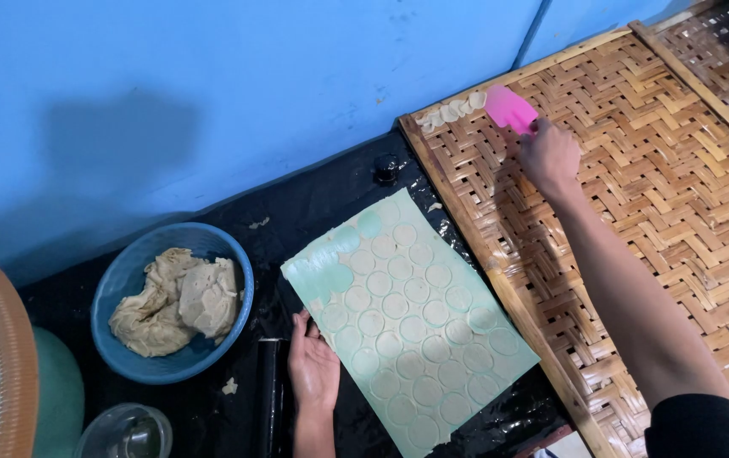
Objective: Transferring small circular dough pieces from a preparation sheet onto a woven bamboo tray.
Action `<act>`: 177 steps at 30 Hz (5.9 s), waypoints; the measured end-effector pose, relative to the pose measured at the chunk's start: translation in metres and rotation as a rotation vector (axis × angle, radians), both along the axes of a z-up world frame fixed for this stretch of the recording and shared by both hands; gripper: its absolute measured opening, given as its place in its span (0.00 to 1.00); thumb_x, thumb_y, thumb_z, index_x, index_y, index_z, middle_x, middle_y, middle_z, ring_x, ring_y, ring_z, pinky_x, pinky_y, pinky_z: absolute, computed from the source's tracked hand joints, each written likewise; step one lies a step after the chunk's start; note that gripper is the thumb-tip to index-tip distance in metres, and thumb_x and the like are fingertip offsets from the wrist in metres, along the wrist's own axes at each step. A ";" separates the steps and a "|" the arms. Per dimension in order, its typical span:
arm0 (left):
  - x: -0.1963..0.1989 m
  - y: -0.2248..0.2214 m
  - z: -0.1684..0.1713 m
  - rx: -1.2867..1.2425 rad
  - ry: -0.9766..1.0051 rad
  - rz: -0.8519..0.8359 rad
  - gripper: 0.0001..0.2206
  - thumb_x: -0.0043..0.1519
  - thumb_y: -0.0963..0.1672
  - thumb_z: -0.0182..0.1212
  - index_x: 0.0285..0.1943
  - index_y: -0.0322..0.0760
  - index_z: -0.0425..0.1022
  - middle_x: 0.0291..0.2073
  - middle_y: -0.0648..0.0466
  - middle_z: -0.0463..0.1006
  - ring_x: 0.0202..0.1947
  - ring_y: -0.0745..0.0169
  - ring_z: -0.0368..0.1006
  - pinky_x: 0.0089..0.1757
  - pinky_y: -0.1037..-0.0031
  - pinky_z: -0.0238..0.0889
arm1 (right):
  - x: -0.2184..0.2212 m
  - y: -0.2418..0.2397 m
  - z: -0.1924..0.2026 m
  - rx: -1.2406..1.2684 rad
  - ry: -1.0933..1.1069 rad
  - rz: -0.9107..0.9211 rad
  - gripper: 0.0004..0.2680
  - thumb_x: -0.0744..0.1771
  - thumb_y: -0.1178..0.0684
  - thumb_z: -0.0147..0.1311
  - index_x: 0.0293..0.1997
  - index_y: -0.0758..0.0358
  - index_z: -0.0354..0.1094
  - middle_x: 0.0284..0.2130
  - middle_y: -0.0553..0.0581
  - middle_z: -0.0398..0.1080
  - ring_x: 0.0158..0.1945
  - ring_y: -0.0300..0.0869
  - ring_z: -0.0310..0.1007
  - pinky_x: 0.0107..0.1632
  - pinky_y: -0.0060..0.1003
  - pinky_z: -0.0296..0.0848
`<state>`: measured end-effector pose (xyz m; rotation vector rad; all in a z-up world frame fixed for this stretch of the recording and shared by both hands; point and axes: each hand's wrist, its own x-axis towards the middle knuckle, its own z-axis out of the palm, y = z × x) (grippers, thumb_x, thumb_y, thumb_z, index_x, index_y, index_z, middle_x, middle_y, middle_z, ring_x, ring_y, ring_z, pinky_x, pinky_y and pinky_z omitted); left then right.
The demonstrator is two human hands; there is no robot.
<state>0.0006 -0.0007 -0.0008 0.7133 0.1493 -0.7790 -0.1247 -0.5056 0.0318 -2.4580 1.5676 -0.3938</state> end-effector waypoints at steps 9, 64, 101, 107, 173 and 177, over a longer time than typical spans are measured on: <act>0.001 0.001 -0.006 -0.018 0.019 0.000 0.22 0.68 0.53 0.50 0.62 0.33 0.66 0.58 0.43 0.71 0.62 0.50 0.67 0.61 0.57 0.57 | 0.005 0.028 0.024 -0.260 0.219 0.058 0.14 0.70 0.56 0.51 0.62 0.72 0.63 0.43 0.74 0.71 0.22 0.46 0.71 0.19 0.39 0.70; 0.000 0.000 -0.005 -0.037 -0.050 0.005 0.22 0.70 0.52 0.49 0.64 0.32 0.66 0.58 0.44 0.72 0.61 0.53 0.67 0.61 0.61 0.58 | -0.082 0.234 -0.012 0.605 -0.364 0.254 0.13 0.68 0.46 0.56 0.53 0.63 0.74 0.37 0.55 0.81 0.40 0.38 0.80 0.42 0.34 0.76; 0.035 -0.040 -0.012 -0.045 -0.077 -0.175 0.26 0.69 0.50 0.46 0.73 0.31 0.59 0.64 0.42 0.71 0.64 0.49 0.66 0.62 0.58 0.55 | -0.038 -0.021 -0.009 0.151 -0.425 0.001 0.12 0.68 0.48 0.59 0.54 0.64 0.75 0.41 0.63 0.79 0.41 0.49 0.78 0.45 0.44 0.75; 0.039 -0.040 -0.018 0.006 -0.064 -0.133 0.26 0.72 0.50 0.44 0.74 0.27 0.58 0.65 0.40 0.69 0.65 0.49 0.65 0.63 0.59 0.54 | -0.026 -0.042 -0.021 0.343 -0.439 -0.009 0.12 0.68 0.50 0.56 0.56 0.63 0.73 0.42 0.62 0.79 0.40 0.48 0.80 0.45 0.45 0.78; 0.070 -0.048 -0.020 -0.200 -0.094 -0.189 0.22 0.70 0.53 0.51 0.64 0.33 0.66 0.60 0.46 0.71 0.63 0.53 0.66 0.64 0.60 0.56 | -0.066 0.279 0.032 0.173 -0.044 0.180 0.13 0.68 0.49 0.52 0.57 0.59 0.67 0.37 0.68 0.77 0.31 0.60 0.78 0.36 0.55 0.76; 0.069 -0.046 -0.027 -0.233 -0.099 -0.188 0.22 0.71 0.53 0.51 0.64 0.32 0.66 0.60 0.46 0.71 0.63 0.53 0.66 0.64 0.59 0.56 | -0.059 0.281 0.043 0.110 -0.066 0.206 0.12 0.68 0.49 0.50 0.57 0.56 0.67 0.40 0.65 0.77 0.28 0.59 0.78 0.30 0.54 0.74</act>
